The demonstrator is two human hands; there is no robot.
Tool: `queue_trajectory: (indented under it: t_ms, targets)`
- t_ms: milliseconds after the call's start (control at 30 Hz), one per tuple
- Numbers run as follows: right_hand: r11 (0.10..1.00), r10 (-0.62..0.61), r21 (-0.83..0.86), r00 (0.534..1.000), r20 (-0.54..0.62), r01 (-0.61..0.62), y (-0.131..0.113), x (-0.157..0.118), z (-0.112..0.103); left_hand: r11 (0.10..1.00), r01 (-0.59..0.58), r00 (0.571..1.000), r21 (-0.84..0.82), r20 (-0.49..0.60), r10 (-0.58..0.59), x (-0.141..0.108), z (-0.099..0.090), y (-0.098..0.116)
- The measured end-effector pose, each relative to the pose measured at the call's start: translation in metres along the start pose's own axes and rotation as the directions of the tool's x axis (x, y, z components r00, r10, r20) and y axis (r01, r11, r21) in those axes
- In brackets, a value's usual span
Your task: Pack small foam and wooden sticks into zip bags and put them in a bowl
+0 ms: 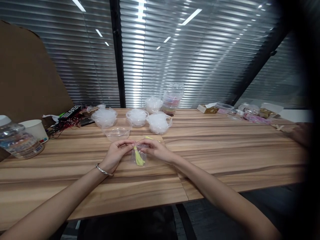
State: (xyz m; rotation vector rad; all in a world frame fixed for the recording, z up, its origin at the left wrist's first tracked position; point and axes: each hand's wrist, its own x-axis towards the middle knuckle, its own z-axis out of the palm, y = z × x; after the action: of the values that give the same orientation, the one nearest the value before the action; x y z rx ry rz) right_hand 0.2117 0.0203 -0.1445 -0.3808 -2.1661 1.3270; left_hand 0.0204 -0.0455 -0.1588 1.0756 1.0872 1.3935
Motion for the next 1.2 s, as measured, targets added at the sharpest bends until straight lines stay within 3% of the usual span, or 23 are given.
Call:
queue_trajectory:
  t_ms: [233, 600, 900, 1200]
  targets:
    - [1.000, -0.002, 0.011, 1.000, 0.012, 0.002, 0.000, 0.001, 0.000, 0.998, 0.058, 0.998, -0.039, -0.011, -0.058, -0.001, 0.002, 0.004]
    - [1.000, 0.020, 0.023, 1.000, 0.024, -0.020, 0.000, 0.000, 0.000, 0.997, 0.043, 0.999, -0.064, -0.006, -0.043, -0.001, 0.001, 0.002]
    - [0.972, 0.144, 0.203, 0.983, -0.117, -0.118, 0.029, 0.002, 0.008, 0.990, 0.071, 0.997, -0.123, 0.010, -0.070, 0.005, -0.001, -0.001]
    - [0.958, 0.156, 0.270, 0.962, -0.223, -0.093, 0.031, 0.003, 0.011, 0.990, 0.112, 0.991, -0.087, 0.076, -0.106, 0.003, 0.003, 0.000]
